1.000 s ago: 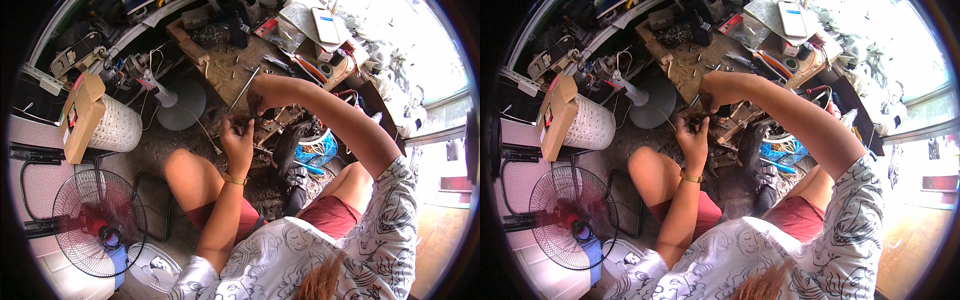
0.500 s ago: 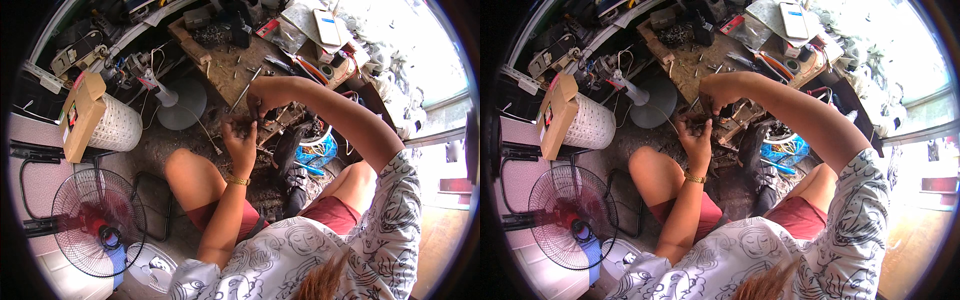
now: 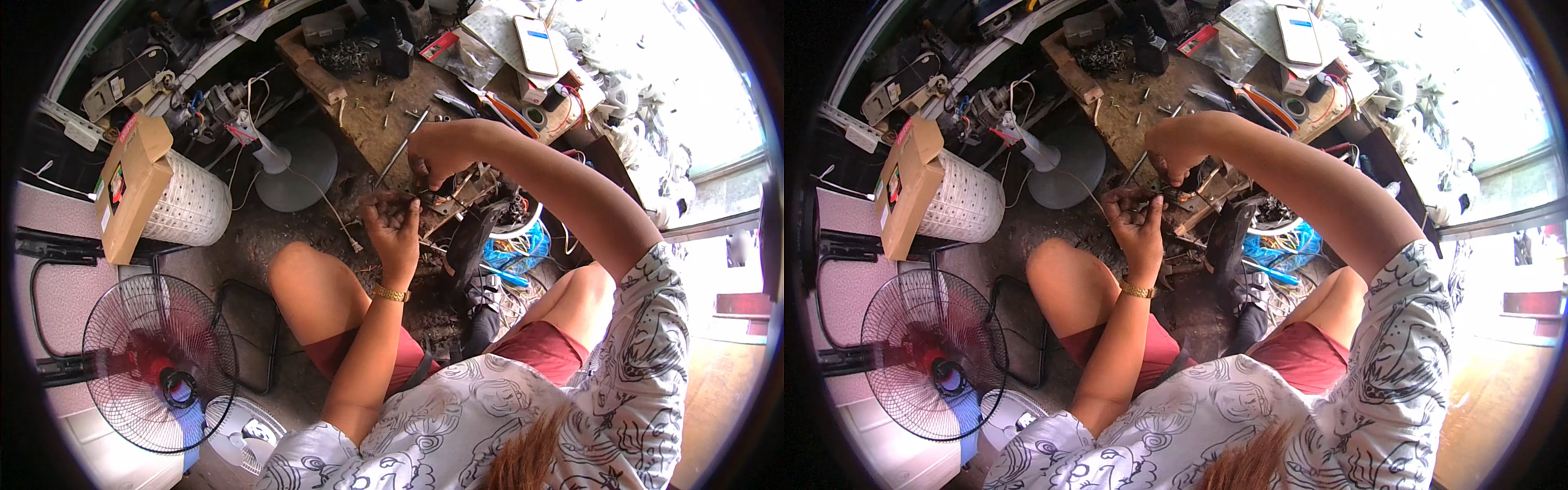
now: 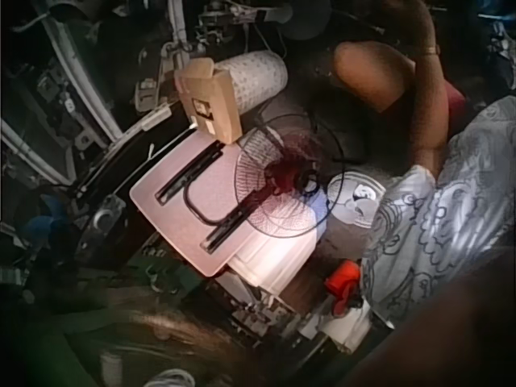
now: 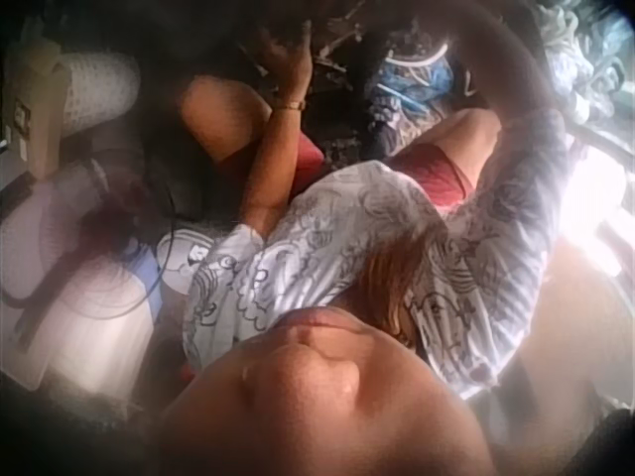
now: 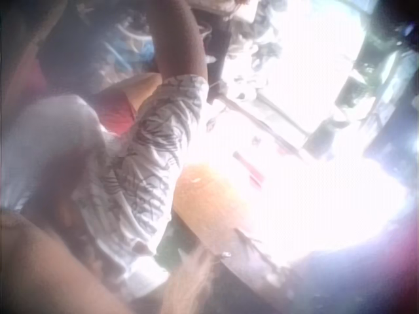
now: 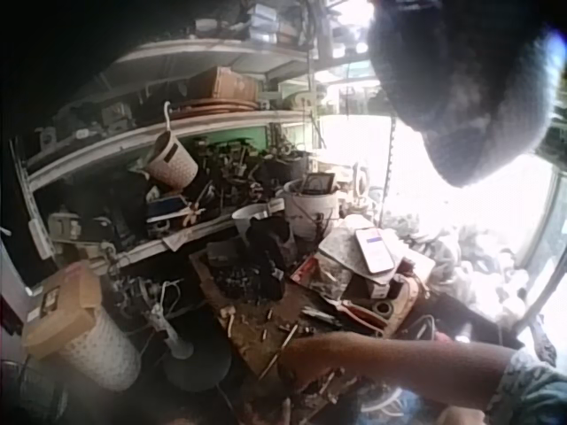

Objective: The person sits on the floor and disassembles a mechanical part by hand and with pliers, removing a metal cover and manipulating internal wires and connectors. They set aside the removed cover and continue to handle the wiring within the main housing.

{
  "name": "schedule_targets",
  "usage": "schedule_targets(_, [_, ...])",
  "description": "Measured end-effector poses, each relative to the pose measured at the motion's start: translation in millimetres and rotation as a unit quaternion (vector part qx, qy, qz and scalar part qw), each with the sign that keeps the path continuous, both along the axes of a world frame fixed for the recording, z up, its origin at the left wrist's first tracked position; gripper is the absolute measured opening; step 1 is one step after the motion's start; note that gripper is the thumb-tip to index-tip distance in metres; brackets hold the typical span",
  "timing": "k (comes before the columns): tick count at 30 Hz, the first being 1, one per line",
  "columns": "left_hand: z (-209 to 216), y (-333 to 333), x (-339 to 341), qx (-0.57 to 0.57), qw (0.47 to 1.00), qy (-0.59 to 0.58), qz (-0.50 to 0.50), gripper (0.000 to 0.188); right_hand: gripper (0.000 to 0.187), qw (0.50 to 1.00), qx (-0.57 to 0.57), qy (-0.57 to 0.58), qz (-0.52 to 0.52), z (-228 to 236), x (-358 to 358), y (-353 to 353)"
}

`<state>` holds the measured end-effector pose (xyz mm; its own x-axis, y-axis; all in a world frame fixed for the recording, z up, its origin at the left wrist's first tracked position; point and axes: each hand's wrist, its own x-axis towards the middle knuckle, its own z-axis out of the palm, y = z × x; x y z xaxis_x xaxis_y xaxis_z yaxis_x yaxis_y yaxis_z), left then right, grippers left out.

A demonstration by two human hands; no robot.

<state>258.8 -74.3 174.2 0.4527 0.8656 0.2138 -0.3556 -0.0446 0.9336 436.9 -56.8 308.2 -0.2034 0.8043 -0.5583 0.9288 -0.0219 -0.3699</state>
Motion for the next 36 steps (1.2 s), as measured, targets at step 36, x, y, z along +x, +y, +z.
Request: schedule_targets(36, [-0.9, 8.2, -0.6, 0.062, 0.997, 0.039, -0.009, 0.04, 0.031, 0.993, 0.004, -0.08, 0.087, 5.1, -23.9, 13.7])
